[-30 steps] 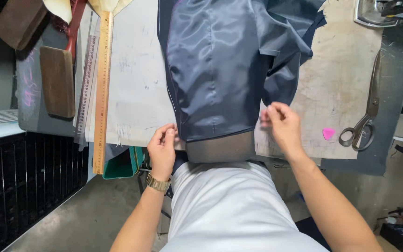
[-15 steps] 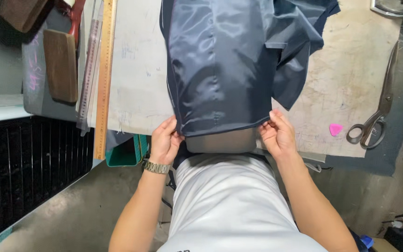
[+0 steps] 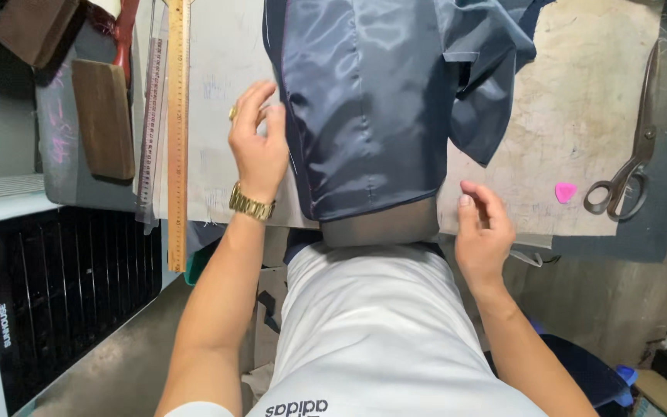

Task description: The person marks lines on a piece of dark blue fabric using a ruler and pen, then drapes the fabric over a pressing buck and handles it by hand.

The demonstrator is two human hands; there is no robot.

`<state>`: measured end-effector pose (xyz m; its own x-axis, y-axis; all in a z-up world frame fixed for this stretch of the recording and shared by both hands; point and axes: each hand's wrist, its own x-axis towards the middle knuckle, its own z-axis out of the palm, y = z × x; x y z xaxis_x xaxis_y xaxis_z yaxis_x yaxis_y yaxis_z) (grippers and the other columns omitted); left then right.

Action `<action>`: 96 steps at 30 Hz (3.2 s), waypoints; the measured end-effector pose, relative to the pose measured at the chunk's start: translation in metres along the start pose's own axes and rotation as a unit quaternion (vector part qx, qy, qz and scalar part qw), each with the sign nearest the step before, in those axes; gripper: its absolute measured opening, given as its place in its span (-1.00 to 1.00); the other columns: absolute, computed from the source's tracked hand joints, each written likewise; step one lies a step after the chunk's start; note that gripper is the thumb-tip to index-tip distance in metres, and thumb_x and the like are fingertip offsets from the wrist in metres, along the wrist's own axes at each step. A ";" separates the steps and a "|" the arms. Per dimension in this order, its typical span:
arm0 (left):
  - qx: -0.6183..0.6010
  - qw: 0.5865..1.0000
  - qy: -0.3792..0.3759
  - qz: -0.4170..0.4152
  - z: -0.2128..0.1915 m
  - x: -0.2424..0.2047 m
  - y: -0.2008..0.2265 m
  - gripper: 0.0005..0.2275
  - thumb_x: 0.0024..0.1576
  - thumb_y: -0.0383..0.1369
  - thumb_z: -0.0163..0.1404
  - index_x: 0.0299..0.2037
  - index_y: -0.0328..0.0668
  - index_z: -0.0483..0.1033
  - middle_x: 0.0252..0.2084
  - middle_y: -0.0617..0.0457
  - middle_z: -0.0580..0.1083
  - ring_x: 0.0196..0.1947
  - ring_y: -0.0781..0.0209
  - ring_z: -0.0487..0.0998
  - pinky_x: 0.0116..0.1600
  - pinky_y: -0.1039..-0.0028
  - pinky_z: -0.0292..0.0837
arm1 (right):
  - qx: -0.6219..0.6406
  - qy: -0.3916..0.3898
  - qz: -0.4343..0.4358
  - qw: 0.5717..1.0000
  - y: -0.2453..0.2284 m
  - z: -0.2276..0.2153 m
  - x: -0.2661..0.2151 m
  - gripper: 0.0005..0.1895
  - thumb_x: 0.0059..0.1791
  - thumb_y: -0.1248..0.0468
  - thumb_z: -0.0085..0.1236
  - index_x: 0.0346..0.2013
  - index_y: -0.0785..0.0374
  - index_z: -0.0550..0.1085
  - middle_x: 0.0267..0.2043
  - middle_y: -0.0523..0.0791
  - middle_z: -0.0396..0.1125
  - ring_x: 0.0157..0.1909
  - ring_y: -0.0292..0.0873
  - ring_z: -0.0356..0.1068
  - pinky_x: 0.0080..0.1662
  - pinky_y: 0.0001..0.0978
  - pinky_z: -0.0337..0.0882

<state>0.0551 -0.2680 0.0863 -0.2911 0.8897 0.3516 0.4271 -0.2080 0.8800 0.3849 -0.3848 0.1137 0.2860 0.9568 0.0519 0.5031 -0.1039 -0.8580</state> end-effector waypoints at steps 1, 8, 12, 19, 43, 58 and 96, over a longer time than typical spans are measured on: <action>-0.005 1.000 -0.006 0.000 0.006 0.007 0.004 -0.79 0.28 -0.55 0.02 0.11 -0.31 0.53 0.05 -0.17 0.49 0.10 -0.08 0.56 0.07 0.33 0.58 | -0.003 0.006 0.003 1.000 -0.011 0.006 -0.006 -0.81 0.15 0.41 0.16 0.06 0.39 0.54 -0.02 0.08 0.48 0.06 0.01 0.50 0.02 -0.19 0.52; 0.010 0.988 -0.146 0.051 0.050 0.025 -0.015 -0.68 0.39 -0.36 -0.02 0.34 -0.15 0.39 0.52 -0.14 0.08 0.57 -0.14 0.08 0.63 0.03 0.02 | -0.079 -0.015 -0.088 0.993 -0.034 0.049 -0.034 -0.58 0.14 0.31 0.09 0.22 0.52 0.35 0.37 0.20 0.23 0.39 0.18 0.23 0.38 -0.01 0.27; 0.024 0.988 -0.147 0.037 0.056 0.030 -0.015 -0.70 0.41 -0.35 -0.07 0.33 -0.06 0.43 0.54 -0.05 0.06 0.60 -0.13 0.01 0.65 -0.17 -0.22 | -0.137 0.046 -0.120 0.982 -0.047 0.064 -0.049 -0.61 0.18 0.25 0.03 0.16 0.54 0.39 0.37 0.23 0.21 0.40 0.27 0.21 0.39 0.14 0.25; 0.022 0.982 -0.169 0.083 0.056 0.047 -0.015 -0.69 0.44 -0.32 -0.09 0.36 -0.09 0.42 0.56 -0.04 0.00 0.61 -0.08 -0.02 0.65 -0.14 -0.24 | -0.162 0.109 -0.106 0.975 -0.055 0.089 -0.065 -0.59 0.19 0.26 0.01 0.24 0.51 0.33 0.44 0.21 0.11 0.48 0.32 0.10 0.46 0.24 0.18; 0.200 0.871 -0.374 0.248 0.087 0.115 0.038 -0.62 0.44 -0.31 -0.10 0.44 -0.14 0.44 0.54 -0.30 -0.08 0.56 -0.43 -0.10 0.48 -0.40 -0.38 | 0.371 0.191 0.438 0.796 0.015 0.071 -0.038 -0.65 0.05 0.19 0.10 0.08 0.31 0.53 -0.09 -0.04 0.48 -0.02 -0.22 0.47 -0.03 -0.49 0.39; 0.084 0.968 -0.158 0.174 0.023 0.055 0.018 -0.78 0.32 -0.48 0.03 0.14 -0.30 0.56 0.24 -0.24 0.45 0.30 -0.19 0.42 0.42 0.13 0.01 | 0.031 0.093 -0.097 0.990 -0.034 0.026 0.001 -0.86 0.05 0.41 0.23 -0.13 0.46 0.57 0.00 0.08 0.52 0.05 0.11 0.51 0.09 -0.13 0.49; -0.097 0.979 -0.021 -0.178 0.032 -0.005 -0.072 -0.74 0.29 -0.32 -0.04 0.15 -0.15 0.49 0.05 -0.09 0.47 0.06 -0.07 0.55 -0.02 0.32 0.64 | -0.204 -0.195 -0.500 0.819 -0.105 0.081 0.006 -0.81 -0.01 0.33 0.26 -0.20 0.44 0.54 0.12 0.15 0.46 0.19 0.19 0.45 0.25 0.09 0.40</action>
<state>0.0532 -0.2449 0.0111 -0.3540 0.9352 0.0010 0.1322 0.0490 0.9900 0.2679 -0.3458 0.1627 -0.6775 0.6243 0.3890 0.5797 0.7787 -0.2400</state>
